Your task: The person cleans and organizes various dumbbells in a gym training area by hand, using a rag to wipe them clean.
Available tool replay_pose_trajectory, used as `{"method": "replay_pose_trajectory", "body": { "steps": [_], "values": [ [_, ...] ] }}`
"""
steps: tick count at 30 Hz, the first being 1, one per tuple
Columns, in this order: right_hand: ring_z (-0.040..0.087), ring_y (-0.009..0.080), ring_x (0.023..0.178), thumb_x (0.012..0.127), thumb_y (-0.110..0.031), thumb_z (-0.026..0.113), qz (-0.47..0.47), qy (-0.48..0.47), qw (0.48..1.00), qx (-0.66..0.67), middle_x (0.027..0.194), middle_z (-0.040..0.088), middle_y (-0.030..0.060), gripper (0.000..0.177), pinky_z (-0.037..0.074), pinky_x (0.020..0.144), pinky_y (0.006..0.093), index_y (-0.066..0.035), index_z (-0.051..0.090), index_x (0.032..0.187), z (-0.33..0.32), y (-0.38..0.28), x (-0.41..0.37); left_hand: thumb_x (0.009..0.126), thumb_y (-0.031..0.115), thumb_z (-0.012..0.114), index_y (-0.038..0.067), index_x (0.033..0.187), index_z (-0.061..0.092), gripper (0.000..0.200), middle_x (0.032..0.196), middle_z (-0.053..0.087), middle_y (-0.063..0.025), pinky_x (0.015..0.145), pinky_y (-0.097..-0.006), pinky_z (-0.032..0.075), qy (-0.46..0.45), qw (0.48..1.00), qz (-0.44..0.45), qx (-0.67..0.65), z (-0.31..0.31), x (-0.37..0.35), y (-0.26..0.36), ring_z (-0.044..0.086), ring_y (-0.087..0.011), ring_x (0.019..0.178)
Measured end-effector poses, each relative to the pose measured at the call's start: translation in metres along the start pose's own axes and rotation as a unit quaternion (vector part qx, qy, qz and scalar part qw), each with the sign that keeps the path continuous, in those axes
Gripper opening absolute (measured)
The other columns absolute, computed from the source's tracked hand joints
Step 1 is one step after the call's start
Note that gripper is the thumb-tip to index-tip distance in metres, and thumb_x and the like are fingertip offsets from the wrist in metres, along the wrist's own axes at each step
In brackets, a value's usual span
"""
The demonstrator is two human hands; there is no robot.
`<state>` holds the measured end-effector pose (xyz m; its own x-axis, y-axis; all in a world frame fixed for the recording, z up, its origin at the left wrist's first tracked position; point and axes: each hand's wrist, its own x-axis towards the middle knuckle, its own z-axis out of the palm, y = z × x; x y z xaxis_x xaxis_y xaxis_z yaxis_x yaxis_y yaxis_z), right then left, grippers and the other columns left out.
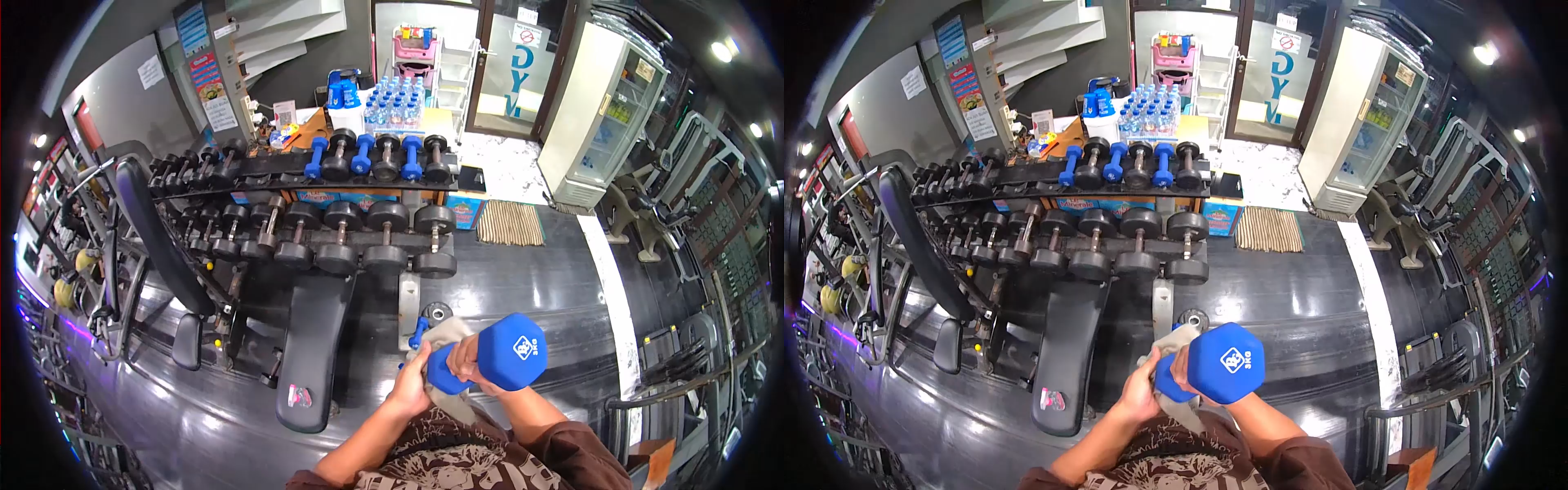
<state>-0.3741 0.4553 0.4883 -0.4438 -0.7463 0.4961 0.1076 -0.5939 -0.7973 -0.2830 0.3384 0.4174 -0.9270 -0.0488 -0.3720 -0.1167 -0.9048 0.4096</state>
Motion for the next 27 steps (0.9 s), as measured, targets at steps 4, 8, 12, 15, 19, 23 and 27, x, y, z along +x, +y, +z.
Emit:
{"method": "replay_pose_trajectory", "body": {
  "steps": [4,8,12,15,19,23,27],
  "values": [
    [0.052,0.0190,0.059,0.090,-0.009,0.062,0.021,0.069,0.993,0.091,0.068,0.052,0.0060,0.014,0.046,0.066,0.0364,-0.008,0.049,0.087,0.013,-0.016,0.011,0.104,0.035,0.049,-0.003,0.130,0.051,0.046,0.121,0.062,-0.0124,0.099,-0.0415,0.050,0.021,0.999,0.039,0.023,0.006,-0.035,0.009,0.062,-0.0235,0.110],
    [0.052,0.0192,0.060,0.090,-0.010,0.059,-0.017,0.072,0.994,0.081,0.068,0.050,0.0071,0.011,0.047,0.066,0.0379,-0.008,0.048,0.090,0.001,-0.008,0.020,0.104,0.032,0.049,-0.003,0.137,0.045,0.048,0.129,0.059,-0.0152,0.100,-0.0452,0.050,0.006,0.998,0.061,0.025,-0.001,-0.052,0.016,0.060,-0.0278,0.116],
    [0.052,0.0194,0.059,0.090,-0.008,0.058,-0.019,0.095,0.993,0.065,0.066,0.050,0.0073,0.011,0.047,0.064,0.0380,-0.008,0.047,0.089,-0.015,-0.002,0.023,0.101,0.035,0.052,-0.003,0.139,0.043,0.054,0.131,0.057,-0.0186,0.099,-0.0467,0.050,0.023,0.998,0.035,0.038,-0.019,-0.073,0.029,0.060,-0.0311,0.118],
    [0.052,0.0195,0.058,0.090,-0.007,0.057,-0.011,0.101,0.993,0.066,0.066,0.050,0.0075,0.011,0.048,0.064,0.0379,-0.007,0.046,0.087,-0.020,-0.002,0.024,0.101,0.034,0.053,-0.003,0.140,0.042,0.054,0.131,0.057,-0.0199,0.096,-0.0464,0.052,-0.022,0.991,0.131,0.017,-0.021,-0.081,0.043,0.062,-0.0312,0.115],
    [0.053,0.0196,0.057,0.089,-0.008,0.058,0.029,0.062,0.993,0.091,0.065,0.050,0.0071,0.014,0.048,0.062,0.0372,-0.008,0.045,0.083,-0.011,-0.002,0.024,0.100,0.024,0.056,-0.004,0.127,0.055,0.038,0.114,0.067,-0.0124,0.089,-0.0375,0.054,0.008,0.925,0.341,0.167,0.008,-0.066,0.052,0.066,-0.0214,0.101],
    [0.051,0.0201,0.050,0.083,-0.012,0.062,0.046,0.132,0.988,0.070,0.059,0.050,0.0081,0.017,0.045,0.056,0.0340,-0.006,0.047,0.080,0.016,-0.017,0.036,0.094,0.016,0.065,-0.002,0.107,0.065,0.022,0.096,0.071,-0.0086,0.080,-0.0293,0.051,-0.032,0.820,0.385,0.423,0.043,-0.033,0.043,0.066,-0.0159,0.085],
    [0.045,0.0200,0.043,0.077,-0.016,0.062,-0.040,0.206,0.978,0.001,0.054,0.047,0.0082,0.018,0.040,0.046,0.0328,-0.005,0.048,0.078,0.007,-0.033,0.057,0.088,0.013,0.070,0.000,0.119,0.062,0.035,0.117,0.067,-0.0132,0.097,-0.0366,0.047,-0.052,0.765,0.439,0.468,0.046,-0.048,0.030,0.064,-0.0223,0.108]
  ]
}}
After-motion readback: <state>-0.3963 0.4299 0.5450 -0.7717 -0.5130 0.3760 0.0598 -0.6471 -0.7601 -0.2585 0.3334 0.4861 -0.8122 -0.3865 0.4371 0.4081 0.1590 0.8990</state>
